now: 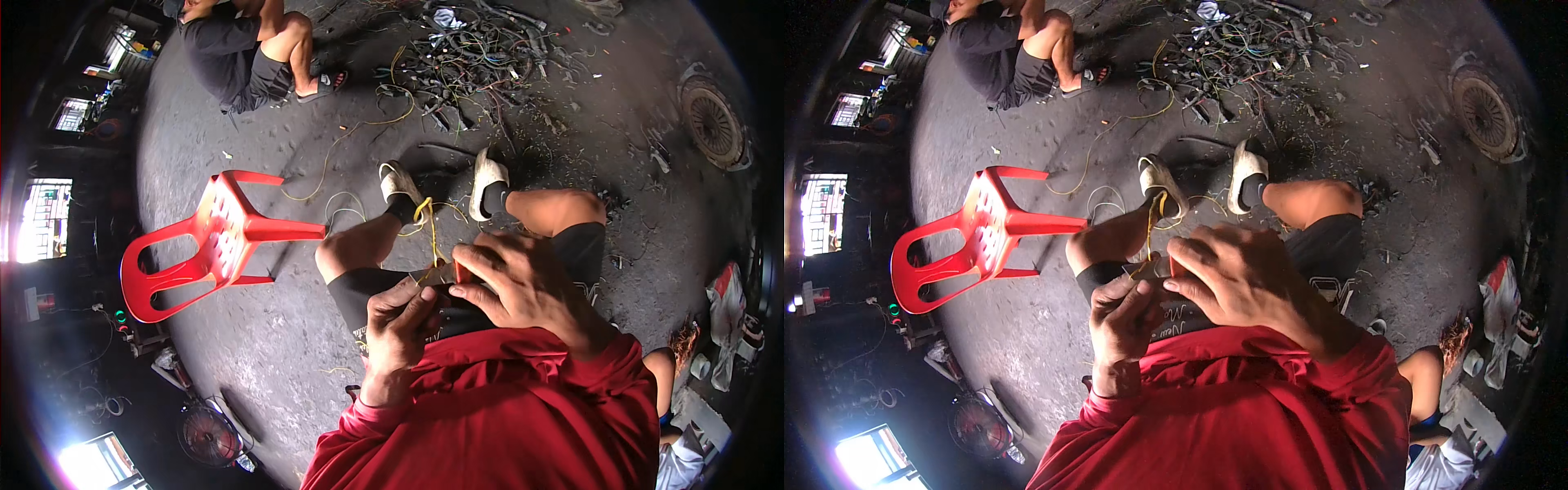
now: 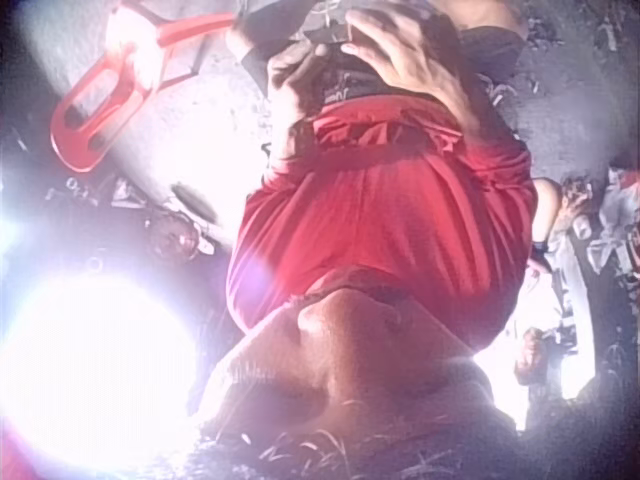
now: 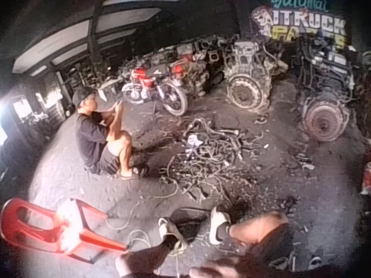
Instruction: The person is using a knife to strip insulation from wires and splicing them together.
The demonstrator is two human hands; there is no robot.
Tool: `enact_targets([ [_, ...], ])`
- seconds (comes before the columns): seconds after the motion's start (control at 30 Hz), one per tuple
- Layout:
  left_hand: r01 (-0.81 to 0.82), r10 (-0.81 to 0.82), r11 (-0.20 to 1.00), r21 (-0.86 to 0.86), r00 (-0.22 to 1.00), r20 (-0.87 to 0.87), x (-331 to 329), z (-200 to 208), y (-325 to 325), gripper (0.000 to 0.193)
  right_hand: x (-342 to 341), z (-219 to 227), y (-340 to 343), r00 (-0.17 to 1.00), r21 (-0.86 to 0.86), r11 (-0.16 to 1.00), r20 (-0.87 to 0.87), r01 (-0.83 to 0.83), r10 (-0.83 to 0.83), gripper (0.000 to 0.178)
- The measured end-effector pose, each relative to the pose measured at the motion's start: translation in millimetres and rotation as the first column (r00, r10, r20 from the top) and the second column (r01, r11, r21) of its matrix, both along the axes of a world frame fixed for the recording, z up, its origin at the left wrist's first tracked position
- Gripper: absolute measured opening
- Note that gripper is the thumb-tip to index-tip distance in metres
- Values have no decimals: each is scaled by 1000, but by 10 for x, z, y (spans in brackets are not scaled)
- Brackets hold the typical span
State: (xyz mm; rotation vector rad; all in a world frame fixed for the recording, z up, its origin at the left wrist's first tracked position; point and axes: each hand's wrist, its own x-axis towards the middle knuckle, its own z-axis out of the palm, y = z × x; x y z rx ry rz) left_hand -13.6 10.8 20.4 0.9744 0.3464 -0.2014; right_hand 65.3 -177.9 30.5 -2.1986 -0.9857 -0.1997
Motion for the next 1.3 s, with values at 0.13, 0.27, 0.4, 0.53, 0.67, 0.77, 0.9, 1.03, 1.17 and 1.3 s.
enact_targets([
  [0.13, 1, -1, 1000, 2, 1000, 13, -43, 51, -12, 26, 277, -196, -241, 929, -40, 933, -85, 357, -360, 24],
  [0.27, -57, 57, 998, -10, 996, -62, -13, 28, 6, 28, 136, 179, -207, 995, 57, 994, 19, 98, -99, 28],
  [0.4, -74, 74, 997, -12, 997, -30, 11, 54, -44, 29, -23, 35, -54, 994, 141, 990, -112, -3, 19, 29],
  [0.53, -16, 14, 998, -63, 999, -36, 34, 108, -58, 27, -31, 81, -15, 984, 75, 994, -157, -74, 85, 28],
  [0.67, -1, 0, 1000, -30, 1000, -23, 14, 101, -82, 26, -34, 83, 0, 990, 47, 998, -132, -50, 56, 29],
  [0.77, 18, -18, 1000, 10, 999, -45, 2, 110, -81, 25, -37, 82, 12, 991, 49, 998, -128, -32, 39, 29],
  [0.9, 17, -18, 999, -36, 999, -43, -45, 98, -55, 26, 18, -93, -12, 994, 55, 994, -57, 94, -91, 28],
  [1.03, -3, 0, 999, -42, 998, -67, -69, 78, -21, 30, 184, -136, -191, 973, 109, 974, -137, 201, -185, 22],
  [1.17, -19, 14, 998, -65, 997, -77, -30, 93, -76, 31, -82, -12, -71, 997, 174, 985, -81, -2, 16, 34],
  [1.3, -12, 7, 996, -91, 998, -57, -20, 121, -107, 28, -132, -69, -13, 997, 142, 989, -54, -51, 59, 38],
])
